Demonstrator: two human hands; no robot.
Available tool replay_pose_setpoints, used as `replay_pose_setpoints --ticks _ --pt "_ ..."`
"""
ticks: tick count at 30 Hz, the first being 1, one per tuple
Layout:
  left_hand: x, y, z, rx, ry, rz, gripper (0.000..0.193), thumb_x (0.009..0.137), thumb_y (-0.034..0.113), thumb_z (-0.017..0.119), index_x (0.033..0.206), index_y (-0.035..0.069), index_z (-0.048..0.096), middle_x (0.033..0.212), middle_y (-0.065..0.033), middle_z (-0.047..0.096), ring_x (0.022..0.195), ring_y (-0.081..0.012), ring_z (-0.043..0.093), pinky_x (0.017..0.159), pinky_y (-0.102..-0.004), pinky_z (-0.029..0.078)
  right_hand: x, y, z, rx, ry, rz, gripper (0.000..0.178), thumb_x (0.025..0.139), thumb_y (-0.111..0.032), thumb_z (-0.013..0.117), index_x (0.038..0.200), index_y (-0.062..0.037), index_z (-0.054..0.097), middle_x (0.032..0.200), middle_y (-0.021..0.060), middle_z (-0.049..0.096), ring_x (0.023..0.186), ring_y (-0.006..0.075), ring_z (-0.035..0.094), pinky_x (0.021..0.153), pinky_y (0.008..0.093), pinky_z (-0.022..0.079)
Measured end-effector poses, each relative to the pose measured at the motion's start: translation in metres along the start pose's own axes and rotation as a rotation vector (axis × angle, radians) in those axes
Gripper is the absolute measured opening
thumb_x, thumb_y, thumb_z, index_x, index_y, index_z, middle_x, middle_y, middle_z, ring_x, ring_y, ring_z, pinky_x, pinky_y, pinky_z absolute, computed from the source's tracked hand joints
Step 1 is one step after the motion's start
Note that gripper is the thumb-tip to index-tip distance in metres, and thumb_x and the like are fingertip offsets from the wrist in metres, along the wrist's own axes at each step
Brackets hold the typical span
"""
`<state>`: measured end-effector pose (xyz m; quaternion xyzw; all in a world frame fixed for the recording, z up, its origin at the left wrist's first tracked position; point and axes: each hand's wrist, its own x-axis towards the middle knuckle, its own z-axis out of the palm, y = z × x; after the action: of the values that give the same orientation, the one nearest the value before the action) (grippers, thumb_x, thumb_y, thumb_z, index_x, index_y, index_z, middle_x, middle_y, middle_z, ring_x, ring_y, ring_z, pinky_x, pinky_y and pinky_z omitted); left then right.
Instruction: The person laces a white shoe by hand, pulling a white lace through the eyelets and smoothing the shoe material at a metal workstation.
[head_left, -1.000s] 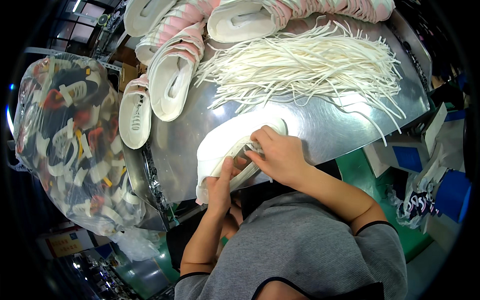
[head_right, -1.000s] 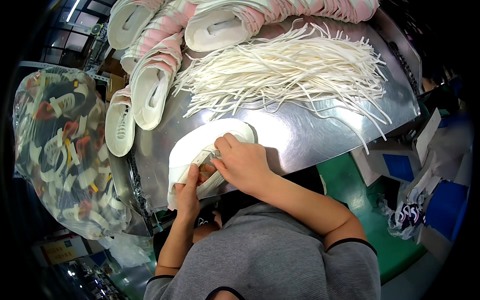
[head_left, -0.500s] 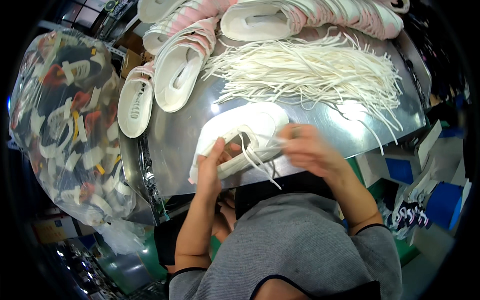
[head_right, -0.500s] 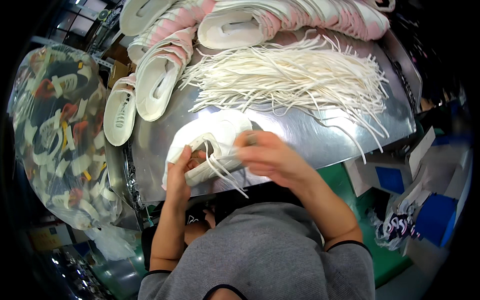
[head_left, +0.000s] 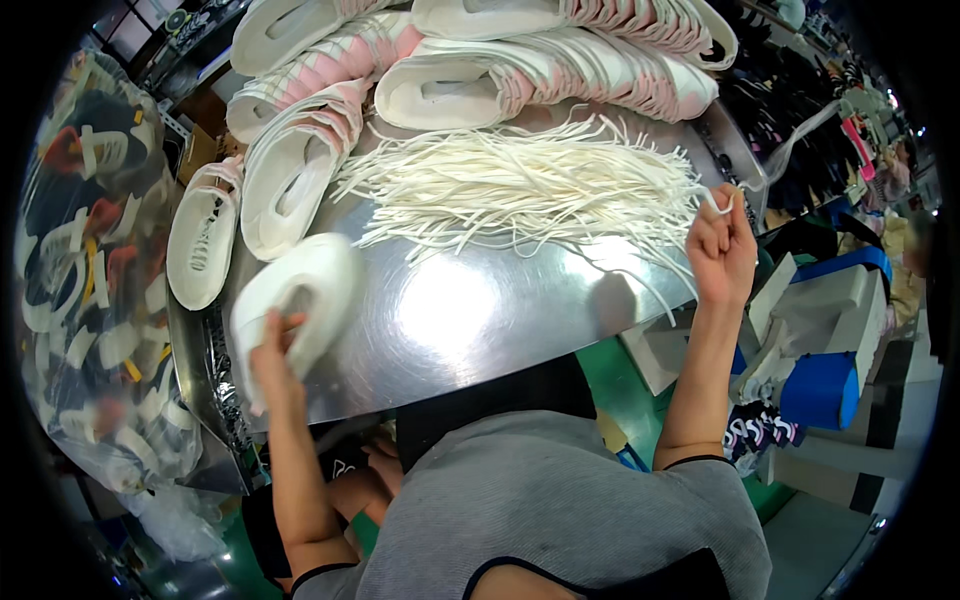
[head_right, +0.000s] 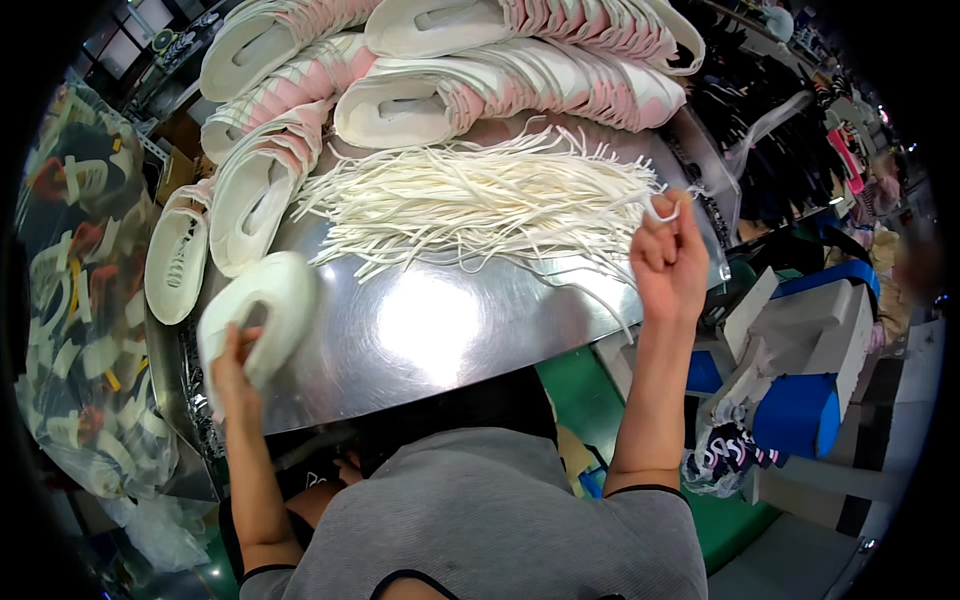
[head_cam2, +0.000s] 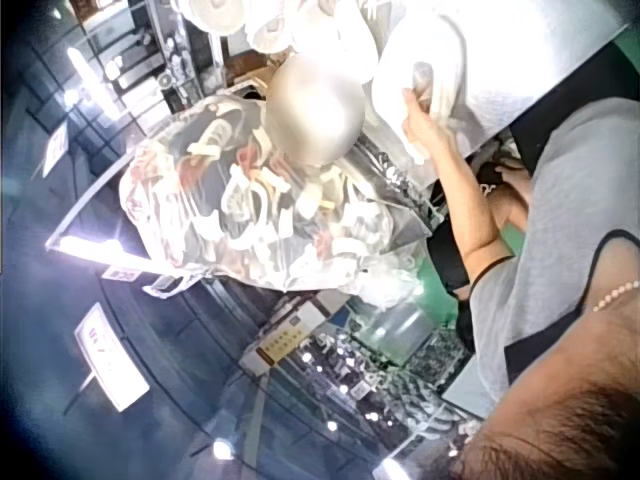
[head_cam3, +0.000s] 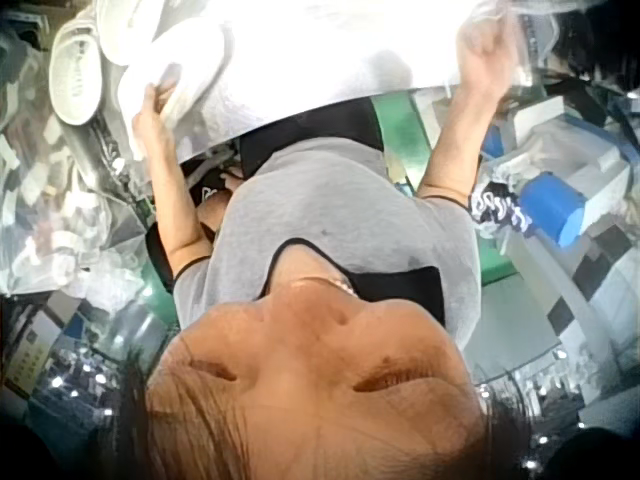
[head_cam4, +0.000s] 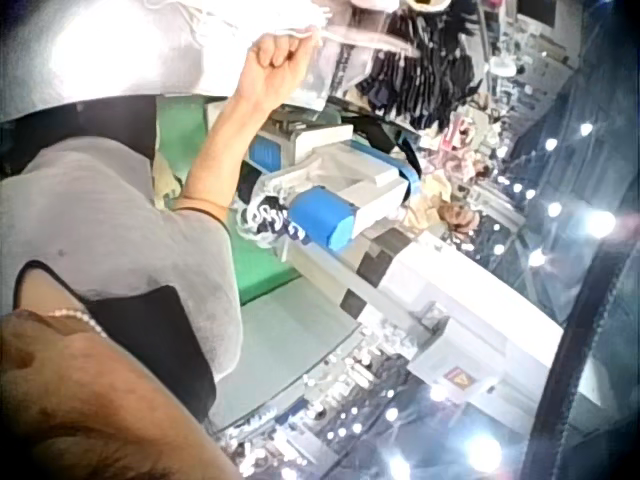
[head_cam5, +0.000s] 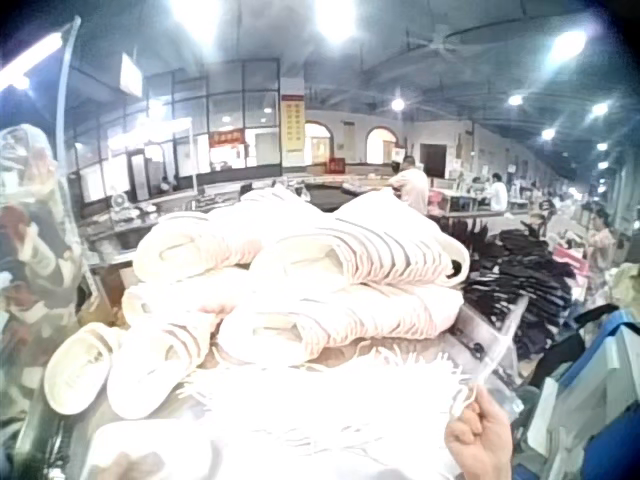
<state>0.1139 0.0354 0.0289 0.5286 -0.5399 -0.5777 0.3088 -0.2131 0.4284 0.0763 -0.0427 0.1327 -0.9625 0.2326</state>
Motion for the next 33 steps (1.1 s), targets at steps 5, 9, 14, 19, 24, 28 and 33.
replay_pose_setpoints --ticks 5,9,14,19,24,28,33 --pt "-0.006 -0.005 -0.055 0.056 -0.029 0.092 0.040 0.095 0.039 0.061 0.098 0.000 0.073 0.067 -0.0007 0.063 0.052 -0.0068 0.049 0.052 -0.0221 0.043 0.020 0.035 -0.004 -0.948 0.096 0.183 0.006 0.095 -0.011 0.059 0.095 -0.0099 0.053 0.066 -0.0076 0.040 0.050 0.0010 0.032 0.042 0.0173 0.023" --pt "-0.019 -0.004 -0.035 -0.027 -0.074 0.064 0.037 0.094 0.035 0.064 0.092 0.000 0.074 0.068 0.0000 0.062 0.055 -0.0054 0.047 0.054 -0.0213 0.041 0.022 0.109 0.027 -0.914 -0.225 0.554 0.011 0.094 -0.016 0.063 0.093 -0.0064 0.056 0.071 -0.0053 0.048 0.050 0.0007 0.031 0.045 0.0179 0.023" --pt "-0.043 0.014 -0.027 -0.124 -0.186 0.107 0.035 0.096 0.033 0.061 0.096 0.000 0.073 0.082 -0.0045 0.071 0.058 -0.0050 0.051 0.053 -0.0211 0.043 0.035 0.159 0.085 -0.755 -0.382 0.581 0.009 0.094 -0.012 0.063 0.096 -0.0059 0.056 0.086 0.0035 0.063 0.047 -0.0006 0.031 0.041 0.0161 0.023" --pt "-0.050 0.023 -0.023 -0.174 -0.217 0.146 0.034 0.097 0.032 0.059 0.106 0.000 0.069 0.088 -0.0059 0.072 0.059 -0.0057 0.054 0.053 -0.0212 0.043 0.023 0.177 0.135 -0.650 -0.475 0.555 0.013 0.095 -0.010 0.061 0.105 -0.0042 0.057 0.089 0.0060 0.061 0.047 -0.0008 0.030 0.041 0.0155 0.023" --pt "-0.047 0.019 -0.014 -0.231 -0.188 0.161 0.034 0.097 0.031 0.060 0.103 0.000 0.070 0.087 -0.0061 0.071 0.059 -0.0070 0.054 0.054 -0.0216 0.042 0.003 0.176 0.123 -0.710 -0.503 0.435 0.020 0.094 -0.009 0.062 0.112 -0.0037 0.058 0.088 0.0050 0.063 0.046 -0.0007 0.030 0.042 0.0153 0.023" --pt "-0.045 0.012 -0.012 -0.207 -0.137 0.121 0.036 0.096 0.034 0.061 0.092 0.000 0.073 0.075 -0.0029 0.068 0.059 -0.0069 0.051 0.057 -0.0228 0.043 -0.039 0.165 0.045 -1.395 -0.369 0.555 0.021 0.089 -0.012 0.068 0.106 -0.0019 0.062 0.084 0.0033 0.066 0.061 0.0045 0.052 0.056 0.0189 0.040" --pt "-0.042 0.014 -0.031 -0.263 -0.101 0.076 0.035 0.097 0.032 0.061 0.095 -0.002 0.071 0.082 -0.0065 0.069 0.059 -0.0076 0.055 0.056 -0.0226 0.049 -0.067 0.150 -0.016 -1.610 -0.289 0.641 0.018 0.085 -0.008 0.071 0.100 0.0006 0.064 0.083 0.0041 0.067 0.078 0.0105 0.064 0.072 0.0249 0.050"
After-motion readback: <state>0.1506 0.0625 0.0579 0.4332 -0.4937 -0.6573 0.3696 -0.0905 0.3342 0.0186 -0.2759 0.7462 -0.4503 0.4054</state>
